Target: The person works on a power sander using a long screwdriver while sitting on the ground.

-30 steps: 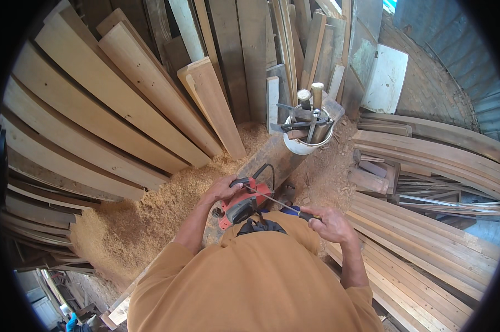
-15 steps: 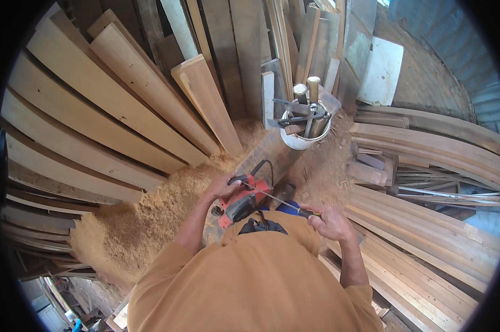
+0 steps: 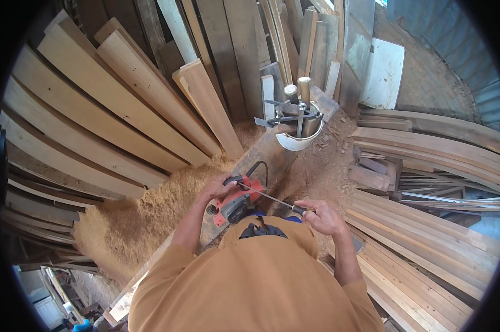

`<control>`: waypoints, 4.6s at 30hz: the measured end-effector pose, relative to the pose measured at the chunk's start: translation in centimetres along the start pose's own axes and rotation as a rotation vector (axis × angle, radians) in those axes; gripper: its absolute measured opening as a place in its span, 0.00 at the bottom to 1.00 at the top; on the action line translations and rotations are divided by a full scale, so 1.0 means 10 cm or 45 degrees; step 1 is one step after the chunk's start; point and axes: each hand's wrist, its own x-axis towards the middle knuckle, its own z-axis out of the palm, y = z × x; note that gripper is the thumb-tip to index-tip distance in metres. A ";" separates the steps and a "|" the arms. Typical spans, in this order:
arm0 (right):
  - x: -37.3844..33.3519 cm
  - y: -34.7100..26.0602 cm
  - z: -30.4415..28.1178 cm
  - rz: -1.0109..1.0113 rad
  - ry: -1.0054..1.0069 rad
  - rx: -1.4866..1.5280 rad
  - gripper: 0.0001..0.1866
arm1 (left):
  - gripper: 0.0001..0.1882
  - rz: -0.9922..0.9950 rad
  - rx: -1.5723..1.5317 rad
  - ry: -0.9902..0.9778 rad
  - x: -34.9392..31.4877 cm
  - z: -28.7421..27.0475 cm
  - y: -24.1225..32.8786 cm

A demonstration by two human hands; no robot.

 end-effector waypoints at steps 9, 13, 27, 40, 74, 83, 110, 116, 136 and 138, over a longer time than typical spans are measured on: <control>-0.06 0.10 0.02 0.106 -0.050 0.211 0.25 | 0.23 0.052 0.090 -0.014 -0.02 -0.02 0.09; -0.15 0.01 0.20 0.117 0.014 0.324 0.25 | 0.24 0.069 0.184 -0.036 0.00 -0.08 0.10; -0.54 -0.54 0.95 -0.025 0.520 -0.282 0.22 | 0.25 0.183 0.178 -0.271 0.15 -0.21 0.13; -0.53 -0.33 1.09 0.036 0.513 -0.004 0.22 | 0.25 0.161 0.117 -0.327 0.17 -0.24 0.14; -0.41 -0.67 1.13 0.301 0.529 0.743 0.25 | 0.27 0.160 0.178 -0.355 0.31 -0.23 0.08; -0.47 -0.90 1.18 0.101 0.312 -0.359 0.28 | 0.27 0.350 0.194 -0.415 0.31 -0.22 0.18; -0.50 -0.84 1.15 0.455 0.125 0.785 0.32 | 0.21 0.131 -0.069 -0.694 0.43 -0.14 0.17; -0.55 -0.87 1.12 0.487 0.163 0.722 0.32 | 0.22 0.230 -0.120 -0.753 0.51 -0.12 0.20; -0.88 -0.22 1.74 0.234 0.762 0.136 0.23 | 0.17 0.351 0.573 -0.583 0.58 0.12 0.79; -0.91 -0.12 1.74 0.327 0.714 0.177 0.22 | 0.18 0.383 0.600 -0.601 0.54 0.15 0.90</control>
